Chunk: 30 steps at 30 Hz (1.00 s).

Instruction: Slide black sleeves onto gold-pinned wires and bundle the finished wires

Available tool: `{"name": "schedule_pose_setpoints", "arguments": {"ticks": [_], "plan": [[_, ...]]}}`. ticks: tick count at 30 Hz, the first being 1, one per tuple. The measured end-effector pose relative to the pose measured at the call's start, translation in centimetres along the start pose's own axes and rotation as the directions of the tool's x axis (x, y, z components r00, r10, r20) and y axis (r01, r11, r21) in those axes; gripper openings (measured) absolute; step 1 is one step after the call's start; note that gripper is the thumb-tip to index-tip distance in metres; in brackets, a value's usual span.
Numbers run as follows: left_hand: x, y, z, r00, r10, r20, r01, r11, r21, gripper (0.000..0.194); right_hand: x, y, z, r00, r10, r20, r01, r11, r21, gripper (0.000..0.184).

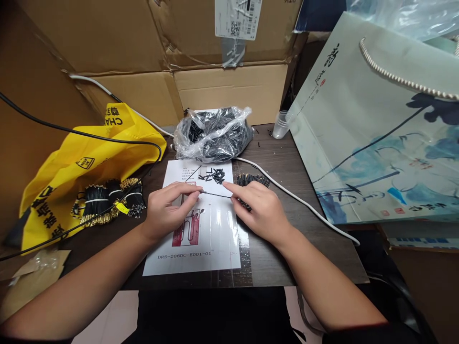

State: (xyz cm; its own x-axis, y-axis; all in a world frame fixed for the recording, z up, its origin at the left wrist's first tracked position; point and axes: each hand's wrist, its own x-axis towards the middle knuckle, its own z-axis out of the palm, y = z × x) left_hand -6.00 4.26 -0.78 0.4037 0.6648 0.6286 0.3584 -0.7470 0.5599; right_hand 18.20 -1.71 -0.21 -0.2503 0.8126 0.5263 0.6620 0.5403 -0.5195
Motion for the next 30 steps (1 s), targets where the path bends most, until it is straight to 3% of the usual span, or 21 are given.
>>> {"name": "schedule_pose_setpoints", "arguments": {"ticks": [5, 8, 11, 14, 20, 26, 30], "plan": [[-0.6, -0.6, -0.1, 0.978, -0.199, 0.057, 0.205, 0.969, -0.14, 0.047, -0.8, -0.7, -0.5, 0.999, -0.041, 0.017, 0.043, 0.992, -0.117, 0.053], [-0.7, -0.8, -0.2, 0.975, -0.218, 0.036, 0.221, 0.959, -0.179, 0.047, -2.3, -1.1, -0.9, 0.998, 0.005, -0.058, -0.019, 0.969, -0.247, 0.053], [-0.3, -0.7, -0.1, 0.985, -0.172, 0.023, 0.173, 0.98, -0.097, 0.032, -4.1, -1.2, -0.7, 0.975, 0.118, -0.19, -0.175, 0.931, -0.32, 0.048], [0.1, -0.5, 0.3, 0.994, -0.076, 0.08, 0.076, 0.997, 0.007, 0.02, -5.4, -1.2, 0.1, 0.938, 0.222, -0.266, -0.31, 0.879, -0.361, 0.042], [-0.1, -0.1, 1.5, 0.969, 0.037, 0.246, -0.064, 0.993, 0.104, 0.017, -5.0, -0.9, 1.2, 0.9, 0.303, -0.312, -0.421, 0.79, -0.445, 0.037], [-0.2, 0.9, 2.1, 0.896, 0.066, 0.439, -0.14, 0.98, 0.139, 0.024, -4.6, -1.3, 1.0, 0.885, 0.418, -0.204, -0.464, 0.762, -0.452, 0.033], [1.4, 1.4, 2.6, 0.829, 0.049, 0.557, -0.208, 0.952, 0.225, 0.026, -4.8, -1.5, 0.1, 0.804, 0.531, -0.267, -0.593, 0.685, -0.423, 0.032]]}}
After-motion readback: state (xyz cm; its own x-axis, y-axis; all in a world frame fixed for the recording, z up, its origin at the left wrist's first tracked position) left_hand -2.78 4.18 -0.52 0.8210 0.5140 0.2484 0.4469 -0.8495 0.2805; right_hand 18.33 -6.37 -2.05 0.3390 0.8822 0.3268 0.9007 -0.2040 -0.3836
